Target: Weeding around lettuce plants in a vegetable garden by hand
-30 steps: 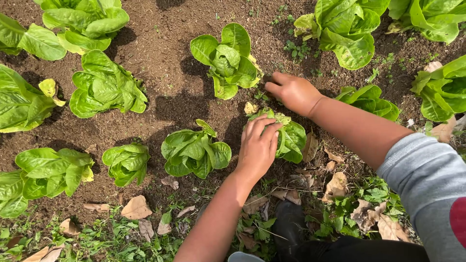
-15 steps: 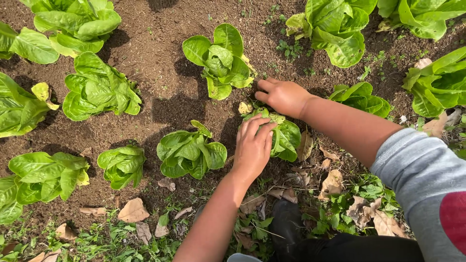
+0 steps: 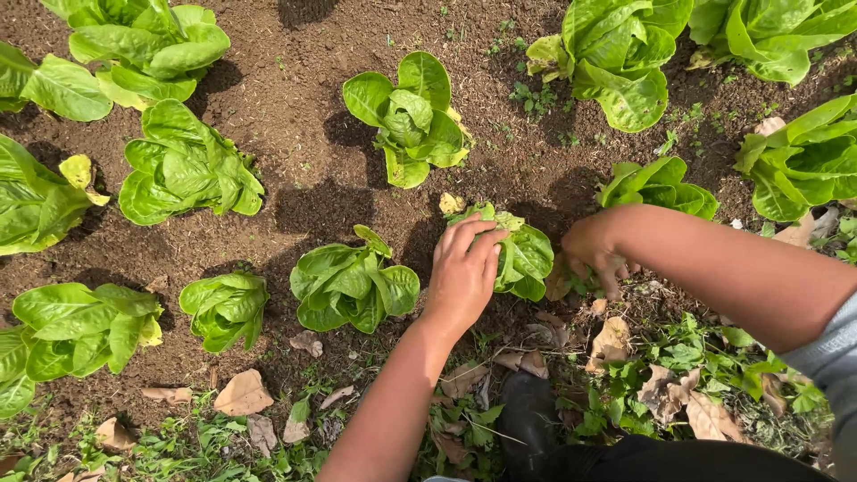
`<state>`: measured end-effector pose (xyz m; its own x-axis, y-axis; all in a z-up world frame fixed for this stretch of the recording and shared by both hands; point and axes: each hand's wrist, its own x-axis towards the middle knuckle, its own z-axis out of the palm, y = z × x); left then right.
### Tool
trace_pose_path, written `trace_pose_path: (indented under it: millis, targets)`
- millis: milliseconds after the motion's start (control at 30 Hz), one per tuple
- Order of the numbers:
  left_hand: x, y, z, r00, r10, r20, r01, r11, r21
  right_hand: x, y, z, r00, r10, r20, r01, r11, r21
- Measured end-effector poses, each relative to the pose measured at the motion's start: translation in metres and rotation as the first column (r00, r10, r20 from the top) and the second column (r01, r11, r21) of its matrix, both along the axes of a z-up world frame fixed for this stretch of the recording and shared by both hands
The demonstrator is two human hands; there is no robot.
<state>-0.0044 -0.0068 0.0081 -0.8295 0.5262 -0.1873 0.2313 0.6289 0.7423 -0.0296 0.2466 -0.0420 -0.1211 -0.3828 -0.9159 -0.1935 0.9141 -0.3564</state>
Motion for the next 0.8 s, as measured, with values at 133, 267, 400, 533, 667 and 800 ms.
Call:
trace_pose_path:
  millis: [133, 267, 400, 533, 667, 800]
  targets:
    - [0.002, 0.001, -0.002, 1.0, -0.014, -0.008, 0.014, 1.0, 0.009, -0.027, -0.022, 0.01, 0.879, -0.351, -0.323, 0.339, 0.936, -0.094]
    - [0.009, 0.004, -0.004, 0.998, 0.004, -0.056, -0.004, 1.0, 0.007, -0.051, -0.054, -0.024, 0.455, -0.189, -0.87, -0.09, 0.962, -0.256]
    - [0.006, 0.002, 0.0, 0.999, 0.012, -0.041, -0.012, 1.0, 0.012, -0.052, -0.041, -0.046, 0.376, -0.209, -0.903, -0.184, 0.938, -0.294]
    - [0.006, -0.001, -0.006, 0.998, 0.014, -0.059, -0.012, 0.999, 0.032, -0.05, -0.042, 0.04, 0.869, -0.02, -0.495, -0.009, 0.998, -0.057]
    - [0.01, 0.002, -0.001, 0.997, 0.043, -0.061, -0.039, 0.998, 0.057, -0.013, -0.028, 0.026, 0.751, 0.034, -0.659, -0.088, 0.995, -0.05]
    - [0.01, 0.006, 0.01, 0.986, 0.169, 0.012, -0.169, 0.98, 0.105, -0.005, -0.007, 0.03, 0.841, -0.029, -0.54, -0.008, 0.998, -0.066]
